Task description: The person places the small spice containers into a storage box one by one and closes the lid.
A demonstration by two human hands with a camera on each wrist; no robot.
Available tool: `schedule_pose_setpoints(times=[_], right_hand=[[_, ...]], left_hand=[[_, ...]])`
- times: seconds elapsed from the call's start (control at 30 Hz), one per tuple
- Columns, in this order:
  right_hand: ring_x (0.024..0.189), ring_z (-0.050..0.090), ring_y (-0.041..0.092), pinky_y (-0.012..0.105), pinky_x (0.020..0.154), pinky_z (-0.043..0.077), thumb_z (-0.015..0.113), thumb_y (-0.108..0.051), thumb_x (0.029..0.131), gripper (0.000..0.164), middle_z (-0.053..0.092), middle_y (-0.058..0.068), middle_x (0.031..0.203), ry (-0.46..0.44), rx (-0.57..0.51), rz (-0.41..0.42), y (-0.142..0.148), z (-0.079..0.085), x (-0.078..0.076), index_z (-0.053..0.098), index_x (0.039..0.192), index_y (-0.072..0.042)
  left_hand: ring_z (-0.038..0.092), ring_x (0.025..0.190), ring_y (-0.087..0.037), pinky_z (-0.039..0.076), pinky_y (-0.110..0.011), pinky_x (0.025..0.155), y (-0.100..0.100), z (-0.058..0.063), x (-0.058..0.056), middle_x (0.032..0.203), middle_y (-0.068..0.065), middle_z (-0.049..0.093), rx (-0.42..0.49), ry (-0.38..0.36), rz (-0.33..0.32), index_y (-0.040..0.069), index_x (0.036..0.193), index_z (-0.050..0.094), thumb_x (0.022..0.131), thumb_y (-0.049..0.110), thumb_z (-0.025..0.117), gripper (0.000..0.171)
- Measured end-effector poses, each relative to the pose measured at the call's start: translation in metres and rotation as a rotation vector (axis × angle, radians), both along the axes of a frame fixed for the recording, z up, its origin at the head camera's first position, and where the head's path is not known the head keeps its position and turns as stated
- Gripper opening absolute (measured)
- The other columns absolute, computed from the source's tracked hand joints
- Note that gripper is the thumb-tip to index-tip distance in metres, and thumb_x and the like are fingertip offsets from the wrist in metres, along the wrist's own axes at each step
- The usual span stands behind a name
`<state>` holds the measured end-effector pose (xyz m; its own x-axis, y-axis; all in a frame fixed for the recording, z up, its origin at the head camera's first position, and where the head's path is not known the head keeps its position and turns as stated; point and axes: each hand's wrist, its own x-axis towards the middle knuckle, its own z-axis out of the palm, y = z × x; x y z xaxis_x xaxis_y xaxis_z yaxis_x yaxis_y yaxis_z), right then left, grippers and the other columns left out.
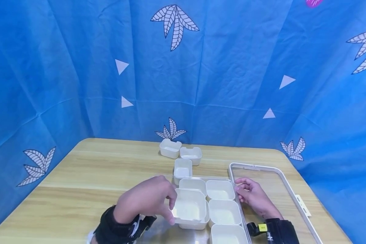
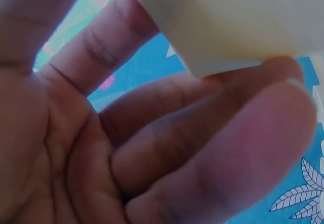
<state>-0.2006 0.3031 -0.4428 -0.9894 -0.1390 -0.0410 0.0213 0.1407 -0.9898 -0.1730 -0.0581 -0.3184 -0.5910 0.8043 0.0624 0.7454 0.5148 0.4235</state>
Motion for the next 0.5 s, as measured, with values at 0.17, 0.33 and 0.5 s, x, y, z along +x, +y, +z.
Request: schedule_pose_setpoints(times=[0.17,0.33,0.5], right_hand=[[0.066,0.054,0.012,0.022,0.058,0.05,0.054,0.002,0.094,0.035,0.056,0.008,0.087,0.002,-0.012,-0.001,0.001,0.0,0.0,0.041,0.124,0.016],[0.066,0.054,0.012,0.022,0.058,0.051,0.055,0.002,0.094,0.036,0.056,0.008,0.087,0.008,-0.023,0.007,0.002,-0.001,0.0,0.041,0.124,0.016],[0.065,0.054,0.012,0.022,0.058,0.05,0.055,0.001,0.094,0.035,0.056,0.008,0.087,0.007,-0.022,0.004,0.003,-0.002,0.0,0.042,0.123,0.015]], left_hand=[[0.045,0.056,0.002,0.041,-0.015,0.054,0.006,0.001,0.003,0.062,0.022,0.051,-0.032,-0.02,-0.007,0.02,0.062,0.067,0.063,0.031,0.089,0.025],[0.045,0.057,0.0,0.04,-0.017,0.052,0.011,-0.001,0.006,0.062,0.021,0.053,-0.077,-0.04,0.013,0.02,0.064,0.07,0.063,0.034,0.089,0.024],[0.041,0.055,-0.002,0.037,-0.018,0.049,0.016,-0.003,0.01,0.057,0.018,0.049,-0.114,-0.059,0.025,0.022,0.064,0.07,0.063,0.037,0.089,0.024]])
